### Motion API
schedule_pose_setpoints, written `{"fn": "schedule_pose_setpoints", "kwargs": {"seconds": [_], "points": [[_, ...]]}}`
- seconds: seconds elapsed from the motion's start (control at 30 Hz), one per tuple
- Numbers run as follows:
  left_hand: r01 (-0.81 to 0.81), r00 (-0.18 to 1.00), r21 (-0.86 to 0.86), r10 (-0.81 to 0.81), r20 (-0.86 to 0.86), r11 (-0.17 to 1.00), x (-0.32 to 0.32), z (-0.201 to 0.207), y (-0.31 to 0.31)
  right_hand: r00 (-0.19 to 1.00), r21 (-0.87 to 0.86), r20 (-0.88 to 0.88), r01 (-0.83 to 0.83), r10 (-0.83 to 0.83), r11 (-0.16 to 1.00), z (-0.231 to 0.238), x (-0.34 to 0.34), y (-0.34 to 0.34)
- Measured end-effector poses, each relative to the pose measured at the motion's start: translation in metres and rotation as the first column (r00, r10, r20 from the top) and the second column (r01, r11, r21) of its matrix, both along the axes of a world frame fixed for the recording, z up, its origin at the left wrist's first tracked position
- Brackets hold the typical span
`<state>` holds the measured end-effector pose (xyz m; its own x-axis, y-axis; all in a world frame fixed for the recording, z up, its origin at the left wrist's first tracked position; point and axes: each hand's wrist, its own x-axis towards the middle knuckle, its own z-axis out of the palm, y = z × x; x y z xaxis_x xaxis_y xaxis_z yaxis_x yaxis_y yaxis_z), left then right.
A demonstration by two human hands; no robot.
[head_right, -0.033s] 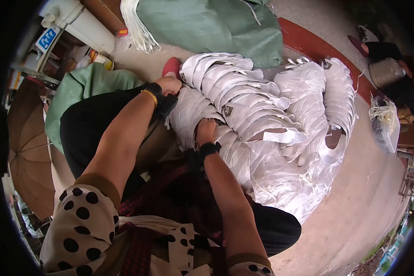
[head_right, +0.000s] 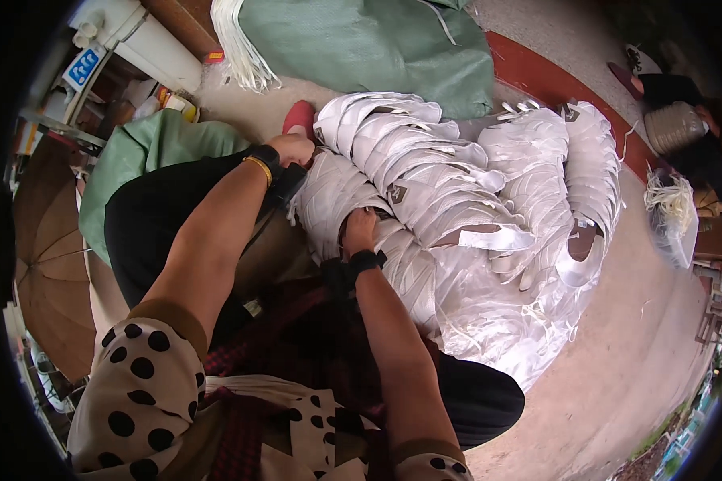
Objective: The recorder is lacing white shoes and then organizing a pile of shoe uppers.
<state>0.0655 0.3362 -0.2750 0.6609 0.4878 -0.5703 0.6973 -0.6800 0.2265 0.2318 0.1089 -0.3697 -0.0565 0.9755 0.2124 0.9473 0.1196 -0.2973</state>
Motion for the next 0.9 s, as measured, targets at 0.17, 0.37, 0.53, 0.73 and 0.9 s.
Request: {"fn": "schedule_pose_setpoints", "kwargs": {"seconds": [0.17,0.37,0.53,0.73,0.9], "points": [[-0.120,0.989,-0.173,0.104,-0.101,0.978,0.006,0.005,-0.005,0.994,-0.535,0.070,-0.038,0.089,0.844,-0.022,0.000,0.012],[-0.660,0.751,-0.190,0.628,-0.203,0.727,0.032,0.001,-0.022,0.995,-0.519,-0.027,-0.096,0.096,0.849,-0.038,0.002,0.027],[-0.772,0.578,-0.358,0.815,-0.048,0.526,0.020,-0.010,-0.029,0.991,-0.491,-0.094,-0.133,0.099,0.861,-0.050,0.005,0.031],[0.114,0.992,-0.127,-0.120,-0.042,0.985,0.005,-0.046,-0.010,0.983,-0.459,-0.155,-0.161,0.100,0.874,-0.060,-0.003,0.033],[0.464,0.864,-0.099,-0.474,-0.167,0.880,0.002,-0.059,-0.002,0.977,-0.451,-0.182,-0.183,0.110,0.874,-0.069,-0.005,0.036]]}}
